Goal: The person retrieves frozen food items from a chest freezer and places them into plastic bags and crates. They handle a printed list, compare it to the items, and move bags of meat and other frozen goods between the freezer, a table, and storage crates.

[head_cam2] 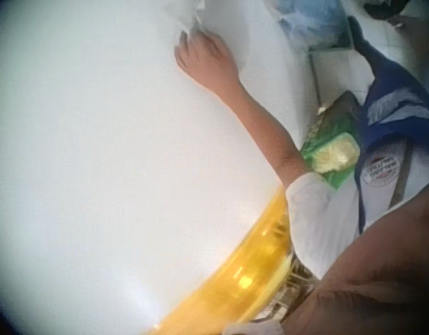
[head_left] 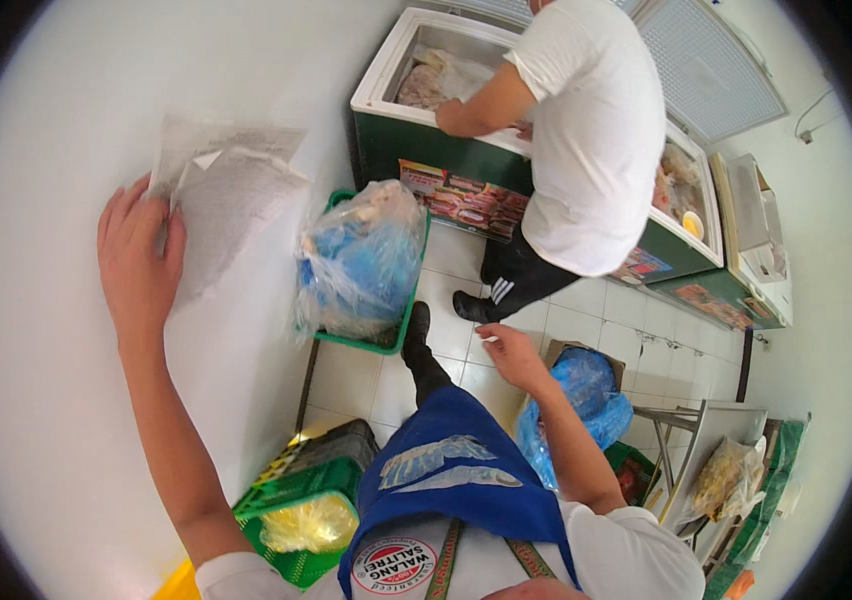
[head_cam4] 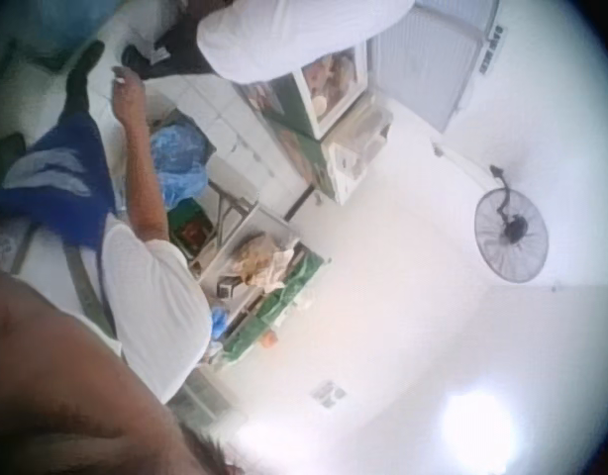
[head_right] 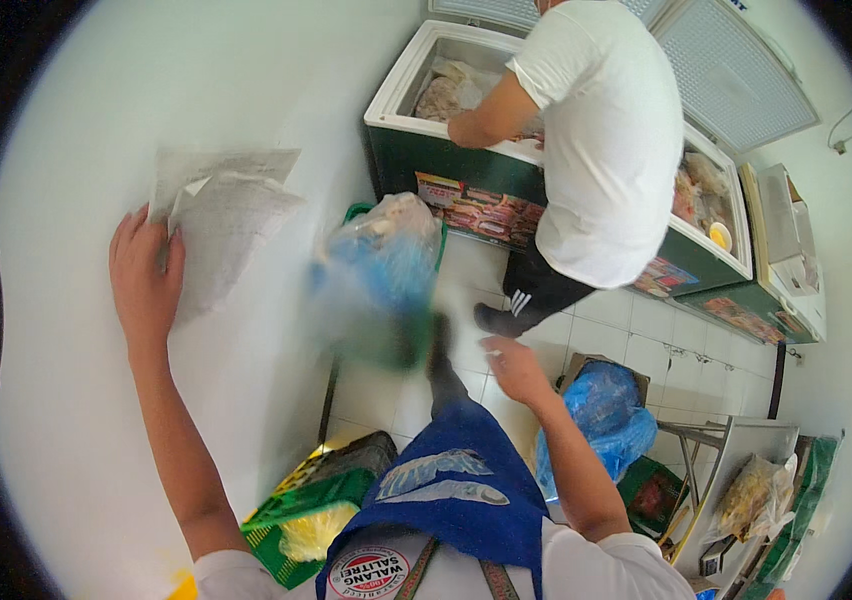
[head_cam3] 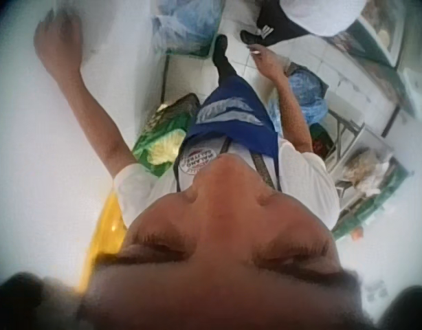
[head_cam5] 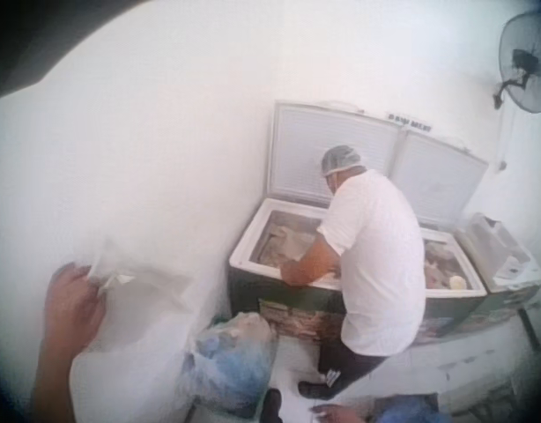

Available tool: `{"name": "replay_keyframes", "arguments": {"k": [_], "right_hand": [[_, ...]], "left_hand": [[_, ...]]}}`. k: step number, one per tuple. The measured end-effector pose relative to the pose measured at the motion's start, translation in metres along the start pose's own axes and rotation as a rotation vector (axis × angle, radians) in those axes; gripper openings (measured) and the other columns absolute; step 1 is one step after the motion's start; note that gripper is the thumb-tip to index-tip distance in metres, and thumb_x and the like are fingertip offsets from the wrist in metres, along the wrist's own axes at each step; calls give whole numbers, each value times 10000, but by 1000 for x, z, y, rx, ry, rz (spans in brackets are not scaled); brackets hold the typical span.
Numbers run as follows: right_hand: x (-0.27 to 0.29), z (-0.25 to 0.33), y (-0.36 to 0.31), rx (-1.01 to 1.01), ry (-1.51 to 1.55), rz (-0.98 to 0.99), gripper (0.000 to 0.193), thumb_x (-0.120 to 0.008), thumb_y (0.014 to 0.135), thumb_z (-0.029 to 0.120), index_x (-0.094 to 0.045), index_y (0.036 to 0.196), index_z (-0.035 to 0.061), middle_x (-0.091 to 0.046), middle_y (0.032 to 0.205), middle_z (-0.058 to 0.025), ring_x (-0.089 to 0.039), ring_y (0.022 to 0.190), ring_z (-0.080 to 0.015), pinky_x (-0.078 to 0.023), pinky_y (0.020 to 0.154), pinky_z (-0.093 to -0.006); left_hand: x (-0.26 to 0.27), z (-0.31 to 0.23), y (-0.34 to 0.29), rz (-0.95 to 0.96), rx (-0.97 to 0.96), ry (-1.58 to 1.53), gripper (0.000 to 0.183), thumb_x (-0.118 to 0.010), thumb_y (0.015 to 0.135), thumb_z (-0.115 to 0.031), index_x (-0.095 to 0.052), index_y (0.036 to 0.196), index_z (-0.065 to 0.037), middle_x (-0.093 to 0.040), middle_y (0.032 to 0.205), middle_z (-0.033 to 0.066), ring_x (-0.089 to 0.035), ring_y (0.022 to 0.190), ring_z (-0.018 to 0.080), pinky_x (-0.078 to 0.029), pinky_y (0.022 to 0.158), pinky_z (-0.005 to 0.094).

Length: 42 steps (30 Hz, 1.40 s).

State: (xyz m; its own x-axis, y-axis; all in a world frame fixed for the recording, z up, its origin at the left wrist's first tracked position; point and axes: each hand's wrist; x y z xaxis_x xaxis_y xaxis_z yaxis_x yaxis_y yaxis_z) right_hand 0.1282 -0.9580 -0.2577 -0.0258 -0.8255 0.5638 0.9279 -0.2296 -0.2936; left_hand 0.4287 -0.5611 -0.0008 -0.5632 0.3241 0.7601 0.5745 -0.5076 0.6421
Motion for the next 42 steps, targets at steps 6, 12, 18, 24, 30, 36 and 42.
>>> {"name": "replay_keyframes", "arguments": {"k": [6, 12, 18, 24, 30, 36, 42], "right_hand": [[-52, 7, 149, 122, -146, 301, 296, -631, 952, 113, -689, 1236, 56, -705, 1116, -199, -677, 1042, -376, -540, 934, -466], [-92, 1, 272, 1, -380, 487, 341, -645, 923, 86, -652, 1262, 49, -670, 1164, -211, -618, 1145, -405, -499, 1009, -487], [-139, 6, 363, 32, -204, -71, 561, -701, 882, 86, -525, 1414, 55, -543, 1385, -273, -553, 1235, -466, -470, 1071, -518], [-180, 28, 404, -121, -267, 248, 854, -767, 901, 234, -312, 1617, 327, -181, 1685, -256, -264, 1481, -582, -336, 1150, -698], [-237, 26, 402, -135, -389, 385, 833, -752, 928, 285, -308, 1630, 351, -22, 1734, -208, -44, 1543, -589, -179, 1128, -829], [-308, -12, 391, -184, -403, 78, 714, -691, 952, 226, -403, 1590, 367, 0, 1745, -186, 6, 1529, -620, -92, 1090, -880], [-322, -22, 394, -165, -402, 6, 710, -683, 941, 187, -429, 1572, 390, -35, 1742, -179, -4, 1524, -628, -92, 1081, -888]], "left_hand": [[-49, 33, -2, 164, -85, 333, 73, -703, 895, -96, -715, 957, -60, -751, 950, 60, -705, 1092, 274, -452, 1137, 526], [-43, 44, -25, 111, -109, 369, 193, -773, 899, -117, -636, 821, -5, -734, 880, 182, -722, 874, 375, -532, 947, 600], [-61, 47, 2, 410, -49, 388, 350, -755, 891, -279, -717, 1021, 44, -720, 1062, 219, -666, 996, 398, -510, 934, 509], [-98, 51, 35, 438, -24, 338, 321, -752, 888, -267, -709, 996, 31, -712, 1028, 208, -661, 971, 392, -508, 919, 506], [-114, 60, 47, 472, -41, 293, 292, -749, 885, -256, -701, 971, 19, -703, 994, 196, -656, 945, 387, -505, 903, 502], [-106, 57, 49, 475, -51, 303, 265, -746, 882, -245, -694, 946, 7, -695, 960, 185, -651, 920, 381, -502, 887, 499], [-89, 48, 43, 440, -61, 316, 239, -744, 879, -234, -686, 921, -6, -686, 926, 174, -646, 894, 375, -499, 872, 496]]}}
Point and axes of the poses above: each hand's wrist, its own y-axis towards the middle knuckle, its own x-axis out of the back of the hand, z = x × y
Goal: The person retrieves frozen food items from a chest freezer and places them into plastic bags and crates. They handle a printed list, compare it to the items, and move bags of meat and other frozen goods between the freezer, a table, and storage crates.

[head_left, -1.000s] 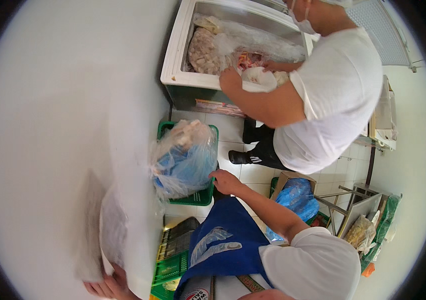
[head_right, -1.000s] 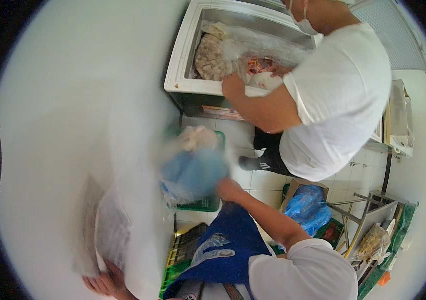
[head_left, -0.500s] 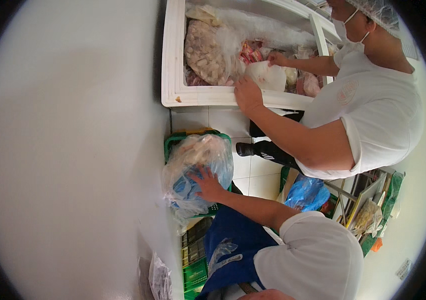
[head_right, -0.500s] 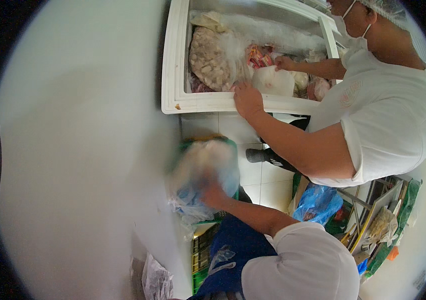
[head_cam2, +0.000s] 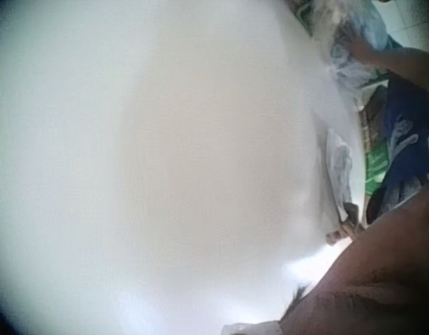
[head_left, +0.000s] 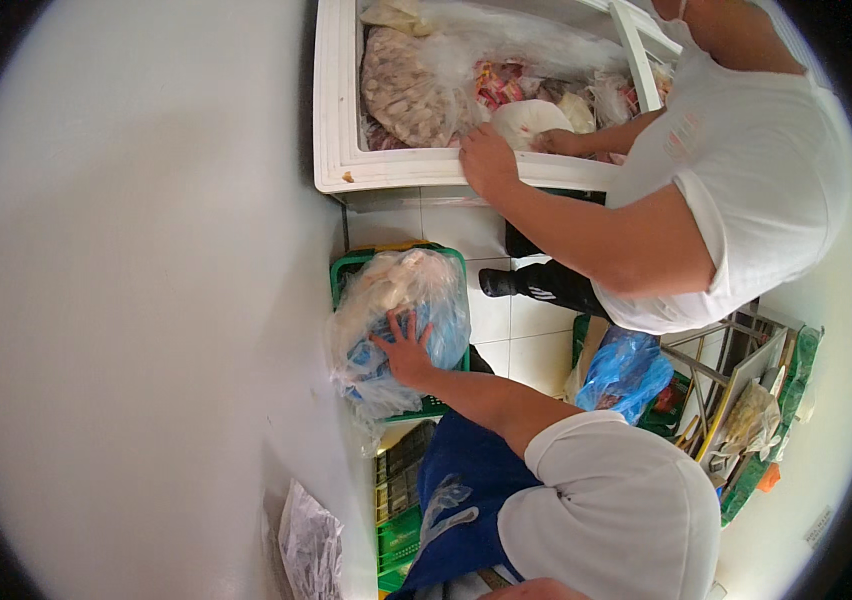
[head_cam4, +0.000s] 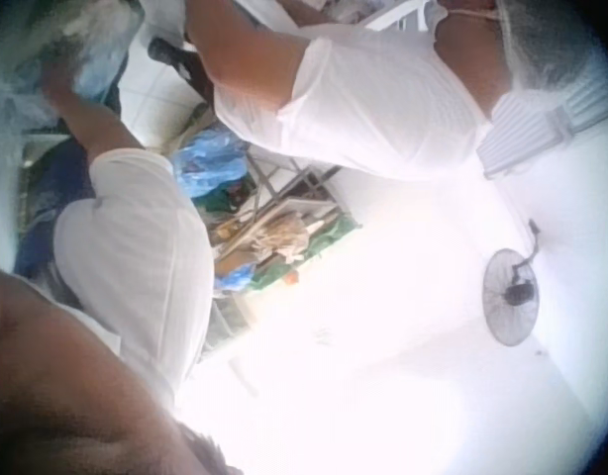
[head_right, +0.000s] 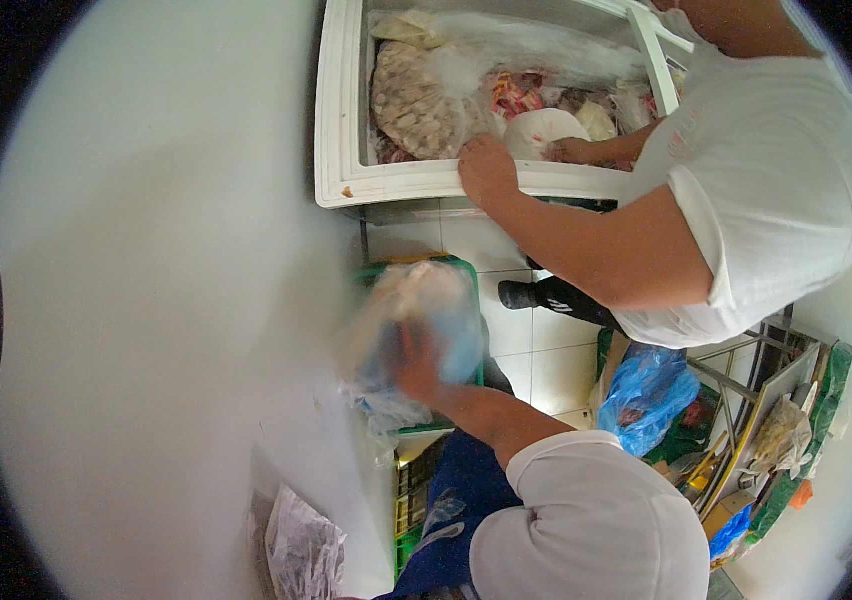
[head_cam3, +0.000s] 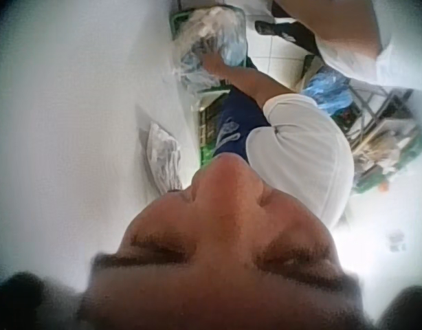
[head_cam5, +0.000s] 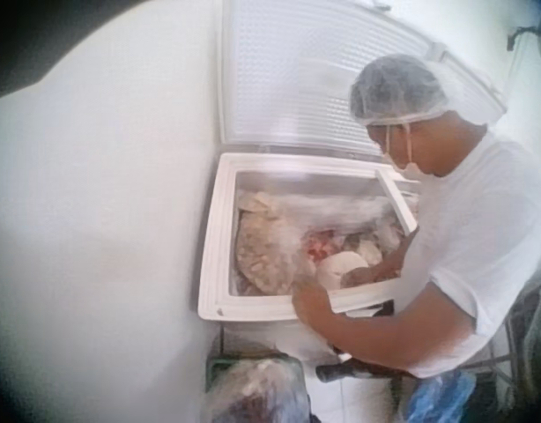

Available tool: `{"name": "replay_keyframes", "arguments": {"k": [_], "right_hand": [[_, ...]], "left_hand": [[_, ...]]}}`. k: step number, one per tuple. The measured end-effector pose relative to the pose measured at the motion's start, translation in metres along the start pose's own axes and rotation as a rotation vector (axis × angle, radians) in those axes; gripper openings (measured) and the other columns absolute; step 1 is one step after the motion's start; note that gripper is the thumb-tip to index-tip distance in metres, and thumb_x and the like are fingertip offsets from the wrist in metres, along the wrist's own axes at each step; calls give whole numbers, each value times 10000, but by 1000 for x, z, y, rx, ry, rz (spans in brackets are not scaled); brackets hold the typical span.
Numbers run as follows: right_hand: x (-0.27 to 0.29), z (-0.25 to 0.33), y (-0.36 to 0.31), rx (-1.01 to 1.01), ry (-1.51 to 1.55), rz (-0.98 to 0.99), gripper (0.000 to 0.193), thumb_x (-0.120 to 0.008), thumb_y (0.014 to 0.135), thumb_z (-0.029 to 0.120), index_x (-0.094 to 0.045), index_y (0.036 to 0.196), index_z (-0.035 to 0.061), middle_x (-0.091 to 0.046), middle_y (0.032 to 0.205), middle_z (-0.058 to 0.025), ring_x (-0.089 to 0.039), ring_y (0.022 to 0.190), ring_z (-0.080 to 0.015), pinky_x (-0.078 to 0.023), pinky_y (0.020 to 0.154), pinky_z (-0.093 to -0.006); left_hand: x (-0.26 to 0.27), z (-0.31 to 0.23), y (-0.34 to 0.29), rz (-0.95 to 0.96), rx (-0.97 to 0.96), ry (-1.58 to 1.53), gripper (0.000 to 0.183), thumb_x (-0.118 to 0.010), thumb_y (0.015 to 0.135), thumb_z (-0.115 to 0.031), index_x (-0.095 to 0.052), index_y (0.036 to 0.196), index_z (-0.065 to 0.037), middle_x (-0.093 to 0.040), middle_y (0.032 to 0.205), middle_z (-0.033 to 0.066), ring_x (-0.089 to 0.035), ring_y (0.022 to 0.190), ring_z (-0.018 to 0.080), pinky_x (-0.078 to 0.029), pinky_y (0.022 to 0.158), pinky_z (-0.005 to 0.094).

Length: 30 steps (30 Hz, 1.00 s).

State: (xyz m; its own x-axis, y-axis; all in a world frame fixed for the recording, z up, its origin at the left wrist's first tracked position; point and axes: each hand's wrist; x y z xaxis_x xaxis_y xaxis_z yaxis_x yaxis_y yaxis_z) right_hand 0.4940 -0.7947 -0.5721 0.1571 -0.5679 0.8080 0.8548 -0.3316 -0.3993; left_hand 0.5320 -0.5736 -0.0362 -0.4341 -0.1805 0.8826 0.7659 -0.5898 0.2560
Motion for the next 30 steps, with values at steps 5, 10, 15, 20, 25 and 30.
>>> {"name": "replay_keyframes", "arguments": {"k": [5, 10, 15, 20, 25, 30], "right_hand": [[34, 4, 9, -35, 69, 160, 699, -700, 935, 177, -439, 1564, 330, -137, 1714, -194, -131, 1521, -593, -195, 1077, -868], [84, -8, 7, 73, 144, 183, 622, -672, 922, 117, -489, 1511, 192, -393, 1593, -213, -335, 1488, -475, -378, 1097, -712], [128, -46, -48, 115, 125, -54, 537, -619, 892, 40, -558, 1421, 109, -570, 1446, -205, -488, 1374, -425, -460, 1097, -537], [174, -112, -143, -59, 291, 36, 431, -594, 887, 62, -621, 1317, 82, -665, 1278, -241, -625, 1185, -423, -525, 991, -499], [132, -219, -273, -390, 383, -42, 378, -624, 840, 157, -700, 1207, 103, -725, 1142, -229, -692, 1079, -415, -557, 945, -493], [18, -335, -441, -665, 143, 113, 275, -601, 821, 174, -773, 1018, 90, -743, 1118, -196, -710, 1074, -356, -579, 918, -462]], "left_hand": [[10, -5, -12, -43, -17, 15, 219, -741, 877, -224, -679, 900, -16, -679, 897, 165, -642, 873, 370, -497, 859, 494], [22, -11, -19, -93, -53, 26, 200, -739, 874, -215, -673, 880, -26, -672, 869, 156, -638, 852, 366, -495, 846, 491], [36, -20, -26, -167, -92, 33, 183, -737, 872, -205, -666, 859, -37, -665, 841, 147, -634, 830, 361, -493, 833, 489], [45, -25, -36, -263, -124, 42, 170, -734, 870, -196, -660, 838, -47, -658, 812, 137, -629, 809, 356, -490, 820, 486], [51, -17, -39, -318, -176, 26, 244, -732, 898, -264, -701, 863, -24, -700, 911, 153, -662, 869, 366, -519, 849, 491], [39, -17, -43, -291, -171, 29, 204, -707, 908, -244, -692, 815, -64, -622, 784, 144, -639, 792, 351, -523, 823, 485]]}}
Point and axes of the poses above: each hand's wrist, its own y-axis towards the middle knuckle, its own x-axis out of the back of the hand, z = x × y
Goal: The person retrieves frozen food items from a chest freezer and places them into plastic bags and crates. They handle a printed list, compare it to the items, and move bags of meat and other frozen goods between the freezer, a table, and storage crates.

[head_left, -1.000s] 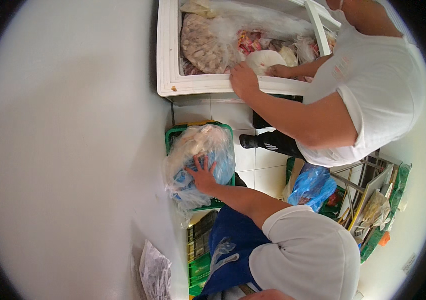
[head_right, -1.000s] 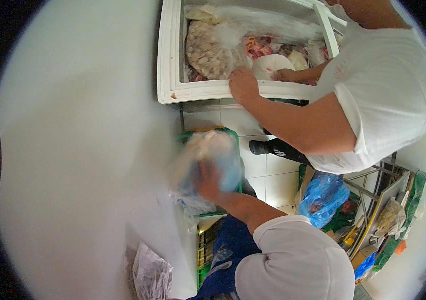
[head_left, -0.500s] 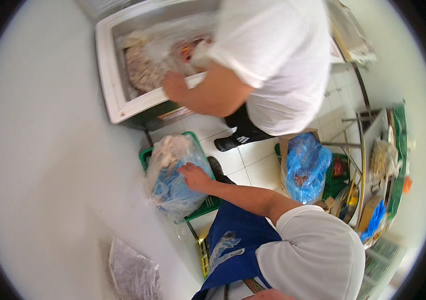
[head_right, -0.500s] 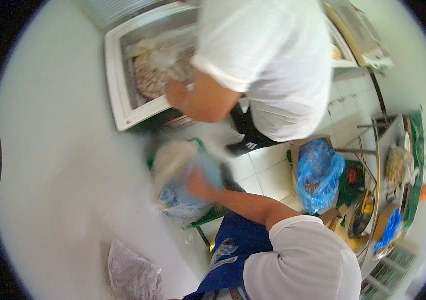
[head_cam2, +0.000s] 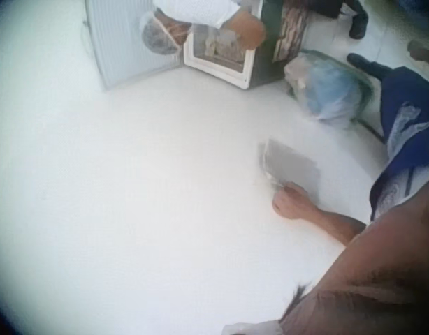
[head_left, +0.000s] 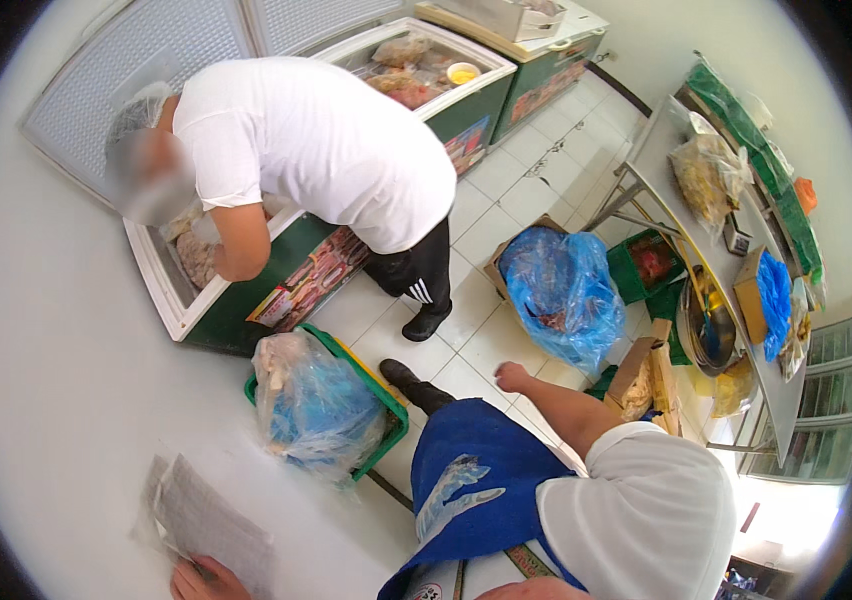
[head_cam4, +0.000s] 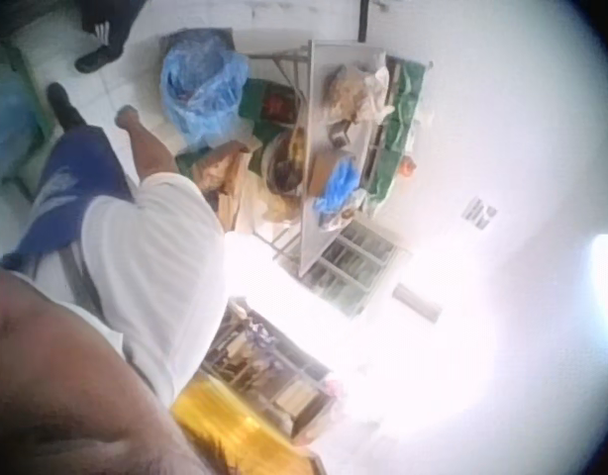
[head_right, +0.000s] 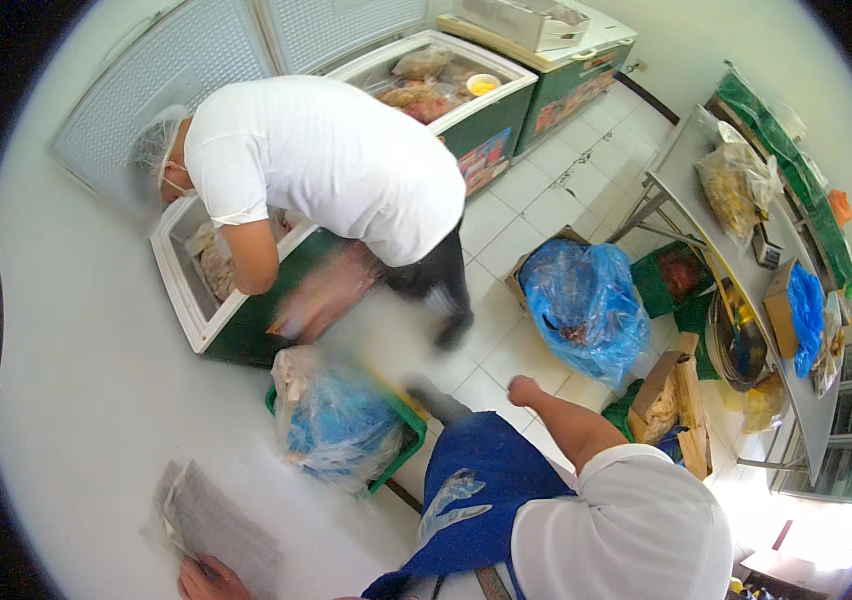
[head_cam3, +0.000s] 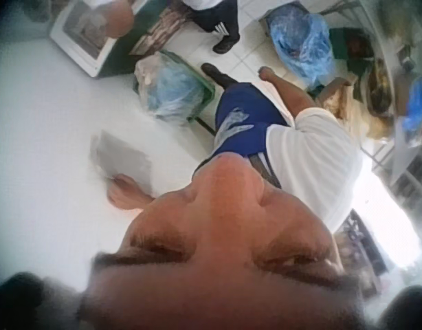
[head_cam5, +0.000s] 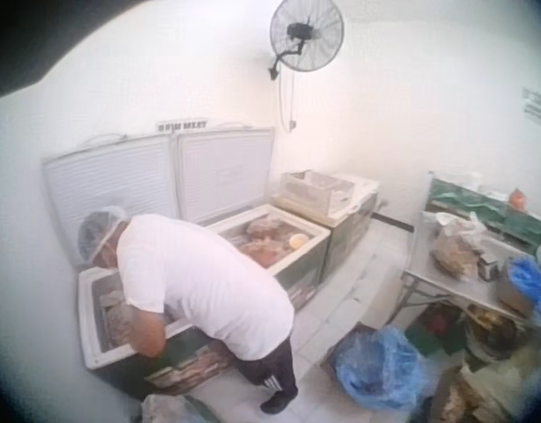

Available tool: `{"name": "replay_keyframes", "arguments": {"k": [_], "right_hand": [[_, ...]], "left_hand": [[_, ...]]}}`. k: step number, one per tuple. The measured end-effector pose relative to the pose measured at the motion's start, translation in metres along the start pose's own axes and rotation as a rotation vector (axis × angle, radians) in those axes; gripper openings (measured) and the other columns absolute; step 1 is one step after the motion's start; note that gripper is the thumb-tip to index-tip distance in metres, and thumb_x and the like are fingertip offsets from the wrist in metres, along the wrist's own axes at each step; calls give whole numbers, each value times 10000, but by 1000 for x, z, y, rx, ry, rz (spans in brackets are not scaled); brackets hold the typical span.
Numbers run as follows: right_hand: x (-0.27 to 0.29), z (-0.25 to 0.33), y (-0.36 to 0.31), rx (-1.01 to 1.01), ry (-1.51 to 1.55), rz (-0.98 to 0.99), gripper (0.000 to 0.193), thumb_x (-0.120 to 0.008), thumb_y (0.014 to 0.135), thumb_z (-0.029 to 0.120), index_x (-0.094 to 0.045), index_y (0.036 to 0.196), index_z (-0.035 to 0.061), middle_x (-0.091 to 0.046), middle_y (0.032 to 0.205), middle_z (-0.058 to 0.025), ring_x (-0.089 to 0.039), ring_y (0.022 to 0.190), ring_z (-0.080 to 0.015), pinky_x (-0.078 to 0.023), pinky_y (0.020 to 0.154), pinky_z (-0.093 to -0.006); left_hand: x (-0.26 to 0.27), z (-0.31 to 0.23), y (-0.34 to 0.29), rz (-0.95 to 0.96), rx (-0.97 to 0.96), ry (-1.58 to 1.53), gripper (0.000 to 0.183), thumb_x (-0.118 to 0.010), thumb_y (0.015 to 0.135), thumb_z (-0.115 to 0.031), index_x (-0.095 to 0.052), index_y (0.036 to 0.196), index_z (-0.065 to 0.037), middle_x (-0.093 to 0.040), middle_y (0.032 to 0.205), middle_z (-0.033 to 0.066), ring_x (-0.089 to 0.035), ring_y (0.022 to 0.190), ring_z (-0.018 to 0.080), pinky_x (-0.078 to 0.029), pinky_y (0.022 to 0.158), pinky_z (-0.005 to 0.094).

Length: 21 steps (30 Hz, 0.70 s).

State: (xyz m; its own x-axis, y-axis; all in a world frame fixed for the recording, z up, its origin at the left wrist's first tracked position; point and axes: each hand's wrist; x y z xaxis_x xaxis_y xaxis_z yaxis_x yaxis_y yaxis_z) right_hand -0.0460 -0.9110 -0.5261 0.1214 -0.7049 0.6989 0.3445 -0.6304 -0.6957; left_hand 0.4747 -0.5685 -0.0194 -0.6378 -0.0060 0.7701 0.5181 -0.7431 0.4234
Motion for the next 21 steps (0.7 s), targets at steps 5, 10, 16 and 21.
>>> {"name": "replay_keyframes", "arguments": {"k": [5, 10, 16, 21], "right_hand": [[-45, -122, -113, -367, 308, 185, 210, -632, 813, 211, -791, 887, 96, -756, 824, -130, -743, 772, -329, -606, 736, -470], [-87, -171, -213, -556, 1039, 217, 277, -575, 950, 207, -693, 1177, 100, -738, 1053, -156, -738, 851, -370, -569, 740, -557], [-98, -184, -261, -452, 1157, 71, 337, -712, 829, 87, -711, 1164, 57, -687, 755, -83, -635, 585, -195, -483, 478, -332], [-59, -170, -290, -488, 1248, -177, 395, -738, 832, 117, -715, 1215, 21, -746, 871, -110, -718, 674, -191, -545, 569, -346]], "left_hand": [[-11, 2, -18, -4, 112, -74, 182, -713, 920, -231, -684, 879, -56, -654, 823, 139, -658, 824, 342, -534, 827, 468], [-16, 4, -15, -117, 80, -188, 98, -654, 969, -117, -644, 1006, -27, -656, 877, 129, -656, 826, 334, -540, 746, 423], [-12, -5, -14, 26, 245, -119, 199, -652, 982, -254, -668, 1067, -75, -728, 1003, 102, -683, 889, 347, -547, 777, 458], [-39, 6, -12, 20, 395, -299, 314, -622, 988, -336, -691, 1145, -74, -741, 1118, 143, -692, 939, 374, -541, 823, 468]]}}
Point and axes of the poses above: each hand's wrist, its own y-axis towards the middle knuckle, its own x-axis out of the back of the hand, z = x × y
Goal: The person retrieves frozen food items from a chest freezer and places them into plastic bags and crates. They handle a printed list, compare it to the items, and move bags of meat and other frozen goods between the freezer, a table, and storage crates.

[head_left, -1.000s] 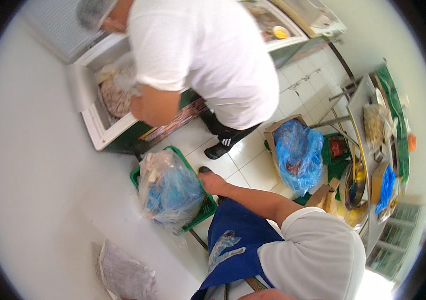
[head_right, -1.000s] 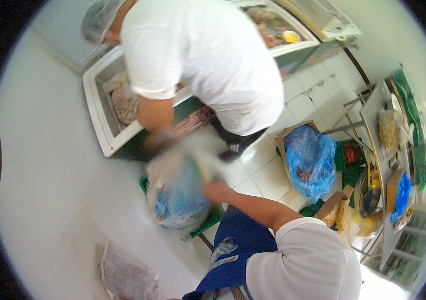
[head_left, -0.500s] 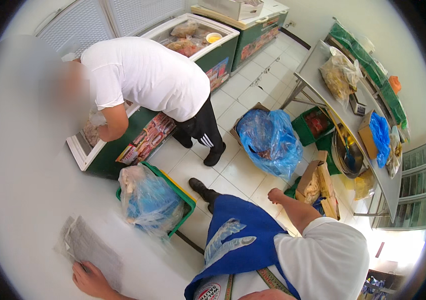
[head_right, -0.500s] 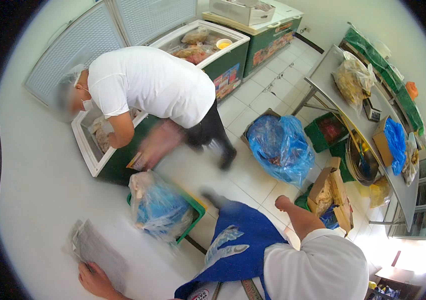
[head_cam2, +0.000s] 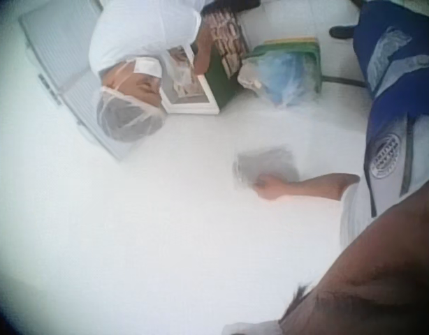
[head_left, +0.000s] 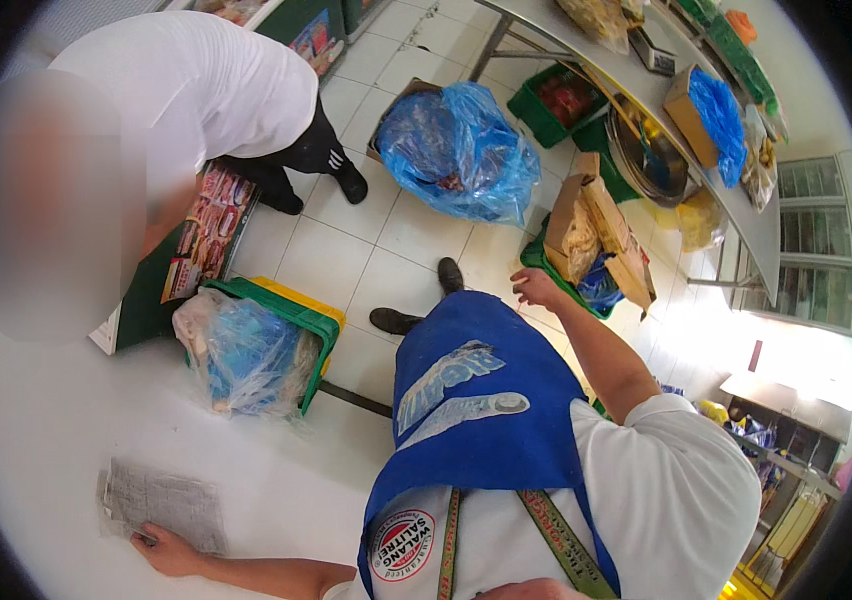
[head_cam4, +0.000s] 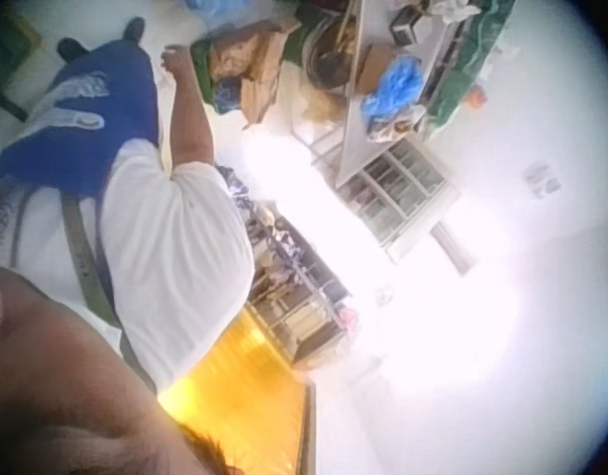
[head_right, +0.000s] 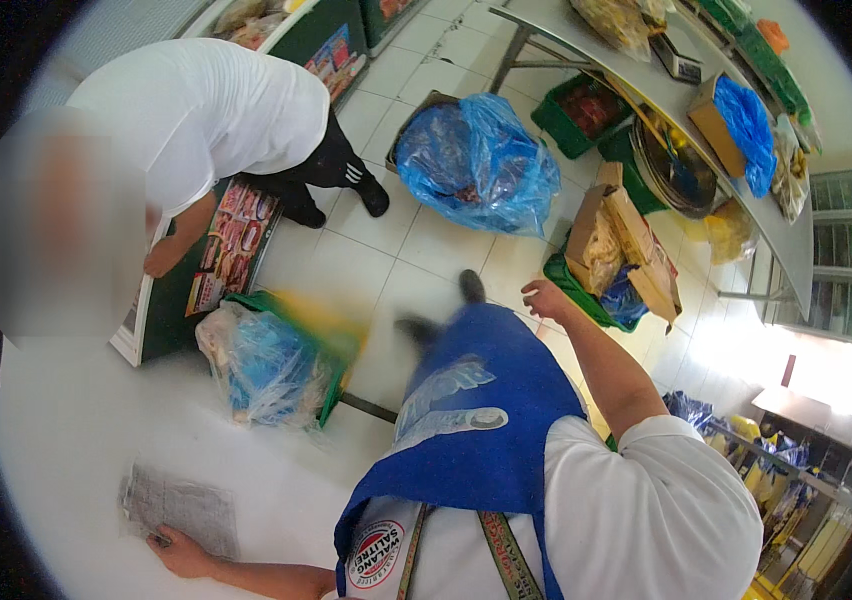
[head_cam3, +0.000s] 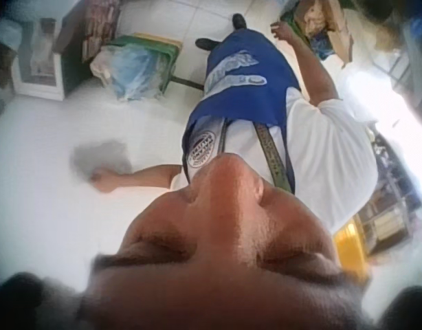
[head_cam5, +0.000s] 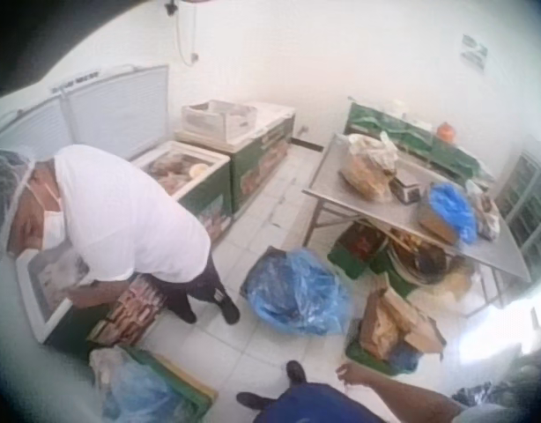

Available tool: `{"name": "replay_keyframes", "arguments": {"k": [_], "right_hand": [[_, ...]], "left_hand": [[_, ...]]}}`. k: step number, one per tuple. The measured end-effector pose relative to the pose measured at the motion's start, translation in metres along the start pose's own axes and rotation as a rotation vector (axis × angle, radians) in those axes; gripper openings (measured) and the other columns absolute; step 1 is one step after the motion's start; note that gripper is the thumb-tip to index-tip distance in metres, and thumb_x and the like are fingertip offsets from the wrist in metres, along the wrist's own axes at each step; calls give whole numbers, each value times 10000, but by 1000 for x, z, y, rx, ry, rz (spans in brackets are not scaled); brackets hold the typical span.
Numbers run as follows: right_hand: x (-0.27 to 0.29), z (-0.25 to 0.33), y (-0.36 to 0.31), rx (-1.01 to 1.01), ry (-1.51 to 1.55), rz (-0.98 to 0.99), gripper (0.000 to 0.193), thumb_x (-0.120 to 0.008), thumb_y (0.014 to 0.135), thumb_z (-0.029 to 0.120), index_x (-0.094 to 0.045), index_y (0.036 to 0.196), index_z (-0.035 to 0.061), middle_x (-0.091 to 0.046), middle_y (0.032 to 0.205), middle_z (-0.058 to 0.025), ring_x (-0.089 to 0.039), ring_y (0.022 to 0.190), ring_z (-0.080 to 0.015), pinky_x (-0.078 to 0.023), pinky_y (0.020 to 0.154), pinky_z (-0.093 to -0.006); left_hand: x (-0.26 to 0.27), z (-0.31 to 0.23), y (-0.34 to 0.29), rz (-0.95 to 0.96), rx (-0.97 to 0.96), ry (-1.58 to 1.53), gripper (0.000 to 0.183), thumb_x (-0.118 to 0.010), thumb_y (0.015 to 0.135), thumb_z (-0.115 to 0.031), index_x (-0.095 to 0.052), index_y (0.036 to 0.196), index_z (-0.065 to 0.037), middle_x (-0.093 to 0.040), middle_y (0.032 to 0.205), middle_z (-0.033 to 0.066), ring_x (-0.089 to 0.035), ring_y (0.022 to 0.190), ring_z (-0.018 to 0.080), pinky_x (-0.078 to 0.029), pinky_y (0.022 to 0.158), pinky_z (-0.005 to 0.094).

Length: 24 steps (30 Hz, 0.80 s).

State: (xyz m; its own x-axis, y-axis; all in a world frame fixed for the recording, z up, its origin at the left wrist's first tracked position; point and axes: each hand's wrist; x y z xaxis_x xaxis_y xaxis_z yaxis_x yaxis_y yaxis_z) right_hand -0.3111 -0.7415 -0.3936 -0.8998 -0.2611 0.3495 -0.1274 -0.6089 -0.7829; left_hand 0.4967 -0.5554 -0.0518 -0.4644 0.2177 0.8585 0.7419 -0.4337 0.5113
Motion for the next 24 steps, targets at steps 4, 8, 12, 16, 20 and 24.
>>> {"name": "replay_keyframes", "arguments": {"k": [4, 8, 12, 16, 20, 24], "right_hand": [[15, -11, -16, 15, 51, -51, 368, -703, 856, 96, -710, 1219, 32, -752, 878, -119, -719, 677, -176, -552, 576, -327], [52, -56, -25, -11, 92, -55, 359, -694, 878, 107, -702, 1232, 47, -750, 871, -115, -704, 645, -173, -542, 565, -317], [104, -113, -31, -99, 144, -67, 368, -703, 895, 124, -695, 1257, 55, -756, 914, -110, -712, 680, -180, -545, 570, -313], [172, -194, -26, -191, 231, -48, 392, -686, 909, 98, -671, 1298, 49, -763, 958, -107, -723, 719, -191, -551, 600, -299], [235, -280, -7, -266, 294, 13, 357, -660, 963, 133, -651, 1313, 69, -762, 996, -98, -724, 741, -215, -543, 613, -342], [298, -351, 16, -301, 420, -85, 313, -599, 1023, 254, -650, 1276, 78, -743, 1040, -108, -684, 707, -195, -554, 633, -360]], "left_hand": [[-62, -32, -30, 53, -128, -234, 325, -644, 957, -324, -693, 1105, -38, -727, 1104, 197, -674, 921, 389, -528, 833, 462], [-102, -118, -117, 504, -285, -477, 246, -665, 883, -210, -695, 985, 12, -724, 995, 212, -671, 912, 363, -527, 853, 443], [-105, -222, -252, 808, -519, -595, 189, -681, 841, -138, -697, 942, 21, -723, 925, 203, -675, 914, 362, -522, 872, 431], [-27, -343, -399, 1014, -826, -771, 137, -710, 828, -129, -668, 915, -30, -703, 853, 190, -678, 798, 363, -518, 745, 430], [73, -427, -521, 1119, -884, -762, 139, -719, 866, -136, -649, 924, -31, -698, 835, 210, -680, 763, 385, -525, 717, 447], [142, -459, -600, 1144, -815, -747, 166, -716, 898, -157, -624, 913, -19, -694, 839, 228, -678, 780, 426, -527, 726, 460]]}}
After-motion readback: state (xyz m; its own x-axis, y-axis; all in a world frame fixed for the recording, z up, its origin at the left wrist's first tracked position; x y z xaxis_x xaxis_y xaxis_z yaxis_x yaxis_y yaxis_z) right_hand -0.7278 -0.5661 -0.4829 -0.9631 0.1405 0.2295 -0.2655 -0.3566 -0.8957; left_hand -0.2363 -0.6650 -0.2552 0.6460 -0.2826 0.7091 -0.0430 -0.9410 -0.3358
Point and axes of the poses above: each hand's wrist, its own y-axis towards the middle knuckle, its own x-axis out of the back of the hand, z = x × y
